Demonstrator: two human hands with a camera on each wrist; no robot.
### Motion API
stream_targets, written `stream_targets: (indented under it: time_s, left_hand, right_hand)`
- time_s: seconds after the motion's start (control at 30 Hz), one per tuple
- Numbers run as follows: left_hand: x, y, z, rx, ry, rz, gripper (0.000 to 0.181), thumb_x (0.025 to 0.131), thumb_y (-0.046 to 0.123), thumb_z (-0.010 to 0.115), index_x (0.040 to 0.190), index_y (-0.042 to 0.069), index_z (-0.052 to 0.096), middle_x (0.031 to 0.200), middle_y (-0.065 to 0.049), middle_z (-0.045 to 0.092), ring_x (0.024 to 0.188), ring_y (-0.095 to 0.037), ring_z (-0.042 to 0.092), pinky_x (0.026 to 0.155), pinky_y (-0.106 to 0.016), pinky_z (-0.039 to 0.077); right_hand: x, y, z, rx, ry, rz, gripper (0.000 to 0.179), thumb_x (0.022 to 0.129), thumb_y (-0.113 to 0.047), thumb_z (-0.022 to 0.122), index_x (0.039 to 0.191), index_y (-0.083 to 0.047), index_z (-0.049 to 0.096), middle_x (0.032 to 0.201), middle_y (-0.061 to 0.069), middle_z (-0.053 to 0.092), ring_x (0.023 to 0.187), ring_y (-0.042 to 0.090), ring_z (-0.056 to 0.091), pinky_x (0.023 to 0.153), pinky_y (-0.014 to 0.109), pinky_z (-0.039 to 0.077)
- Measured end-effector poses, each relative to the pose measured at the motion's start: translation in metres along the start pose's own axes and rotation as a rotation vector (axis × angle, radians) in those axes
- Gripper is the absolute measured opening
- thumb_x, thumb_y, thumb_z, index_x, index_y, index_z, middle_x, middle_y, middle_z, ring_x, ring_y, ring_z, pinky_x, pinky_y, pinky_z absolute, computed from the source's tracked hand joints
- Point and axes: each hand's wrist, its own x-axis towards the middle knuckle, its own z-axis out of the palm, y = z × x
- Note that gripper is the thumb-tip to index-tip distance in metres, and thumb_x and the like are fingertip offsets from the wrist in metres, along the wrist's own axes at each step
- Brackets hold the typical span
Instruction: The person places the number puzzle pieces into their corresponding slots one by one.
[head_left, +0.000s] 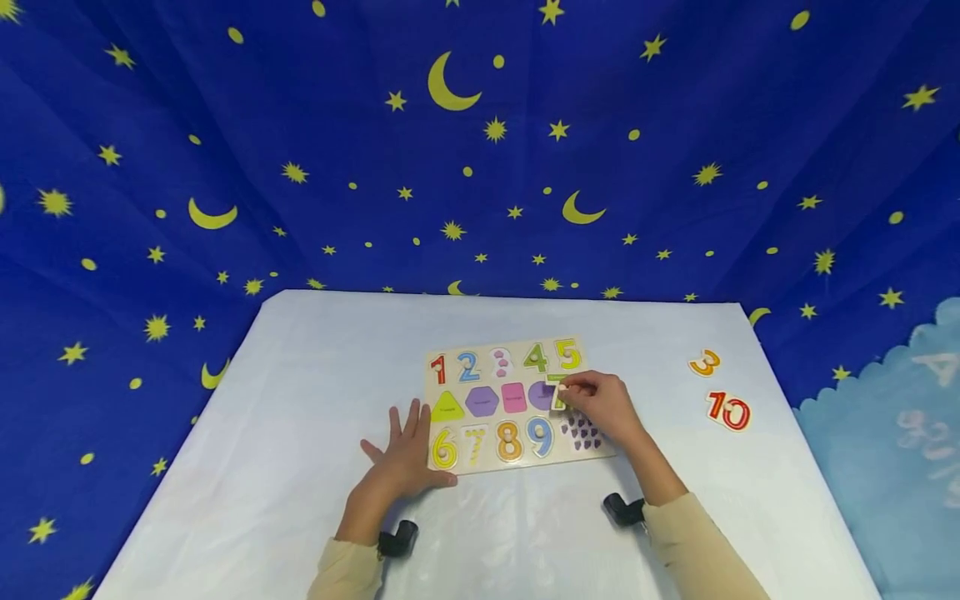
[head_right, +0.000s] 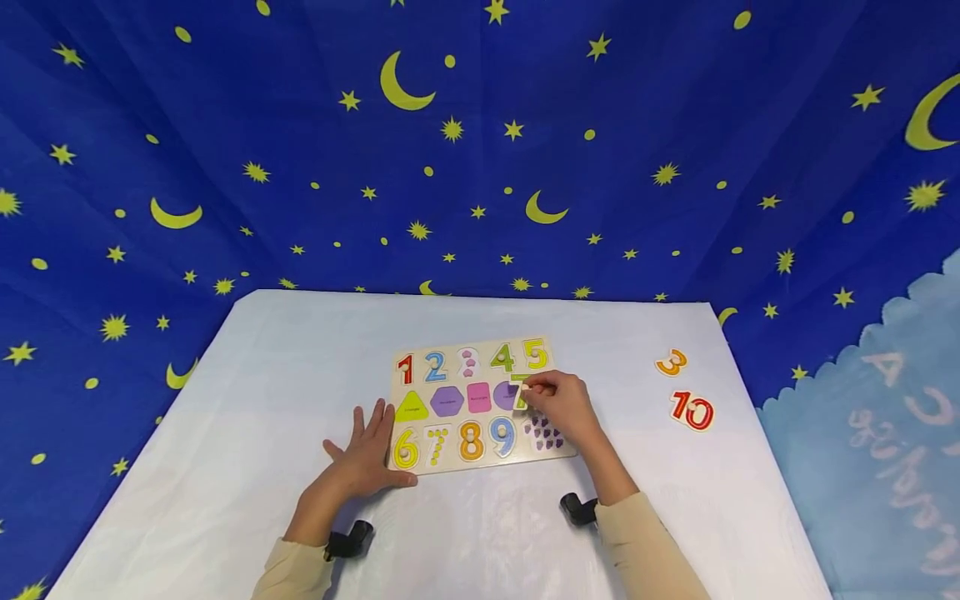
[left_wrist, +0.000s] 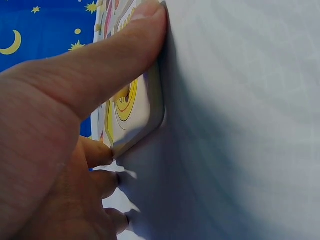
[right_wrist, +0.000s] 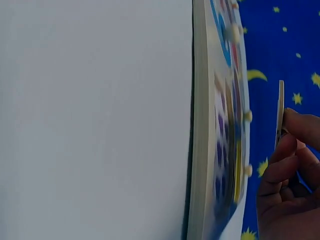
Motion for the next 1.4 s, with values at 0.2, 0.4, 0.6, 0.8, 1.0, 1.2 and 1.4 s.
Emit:
stream_targets:
  time_s: [0.2, 0.4, 0.6, 0.8, 1.0, 1.2, 1.4]
  left_hand:
    - [-0.001, -0.003, 0.001, -0.015, 0.01, 0.027, 0.124, 0.066, 0.05, 0.084, 0.155, 0.006, 0.009, 0.16, -0.013, -0.001, 0.141, -0.043, -0.013, 0.087, -0.083, -0.008]
    - [-0.002, -0.004, 0.0, 0.003, -0.002, 0.006, 0.124, 0.066, 0.05, 0.084, 0.155, 0.007, 0.009, 0.16, -0.013, -0.002, 0.141, -0.042, -0.013, 0.087, -0.082, -0.008]
    - [-0.001, -0.005, 0.0, 0.013, -0.004, 0.002, 0.124, 0.066, 0.051, 0.083, 0.155, 0.007, 0.008, 0.16, -0.012, -0.004, 0.141, -0.041, -0.015, 0.088, -0.082, -0.008]
    - [-0.001, -0.005, 0.001, 0.014, 0.003, 0.003, 0.124, 0.066, 0.052, 0.083, 0.155, 0.007, 0.009, 0.16, -0.012, -0.004, 0.141, -0.04, -0.014, 0.088, -0.082, -0.007]
    - [-0.001, -0.005, 0.002, 0.02, 0.001, -0.001, 0.124, 0.065, 0.051, 0.083, 0.155, 0.007, 0.009, 0.16, -0.013, -0.002, 0.141, -0.041, -0.014, 0.087, -0.082, -0.007]
    - [-0.002, -0.004, 0.002, 0.026, -0.004, -0.005, 0.123, 0.066, 0.051, 0.083, 0.155, 0.007, 0.01, 0.16, -0.012, -0.002, 0.142, -0.041, -0.013, 0.088, -0.082, -0.007]
    - [-0.003, -0.002, -0.001, 0.022, -0.002, 0.001, 0.121, 0.067, 0.05, 0.082, 0.154, 0.006, 0.011, 0.16, -0.014, 0.0, 0.142, -0.042, -0.01, 0.088, -0.082, -0.006]
  right_hand:
    - [0.0, -0.011, 0.012, 0.007, 0.007, -0.014, 0.022, 0.083, -0.022, 0.076, 0.101, -0.01, 0.072, 0.08, 0.0, 0.064, 0.071, 0.018, 0.056, 0.065, 0.031, 0.048]
    - [0.001, -0.018, 0.02, 0.022, -0.022, -0.033, 0.022, 0.082, -0.023, 0.077, 0.099, -0.01, 0.073, 0.08, 0.0, 0.064, 0.071, 0.017, 0.057, 0.066, 0.03, 0.048]
    - [-0.002, -0.026, 0.034, 0.049, -0.079, -0.05, 0.019, 0.081, -0.022, 0.078, 0.097, -0.013, 0.073, 0.077, -0.002, 0.063, 0.069, 0.016, 0.056, 0.065, 0.03, 0.048]
    - [-0.008, -0.031, 0.048, 0.082, -0.126, -0.077, 0.014, 0.079, -0.02, 0.08, 0.092, -0.017, 0.074, 0.076, -0.003, 0.062, 0.068, 0.015, 0.056, 0.063, 0.028, 0.047]
    - [-0.012, -0.034, 0.061, 0.101, -0.158, -0.124, 0.012, 0.08, -0.019, 0.079, 0.09, -0.016, 0.074, 0.078, -0.003, 0.06, 0.067, 0.014, 0.056, 0.061, 0.027, 0.049]
    - [-0.014, -0.035, 0.068, 0.112, -0.152, -0.131, 0.012, 0.08, -0.018, 0.079, 0.09, -0.017, 0.074, 0.078, -0.003, 0.06, 0.067, 0.014, 0.056, 0.06, 0.026, 0.049]
    - [-0.013, -0.036, 0.073, 0.132, -0.138, -0.167, 0.011, 0.079, -0.017, 0.08, 0.089, -0.016, 0.075, 0.075, -0.004, 0.061, 0.065, 0.014, 0.057, 0.059, 0.027, 0.049]
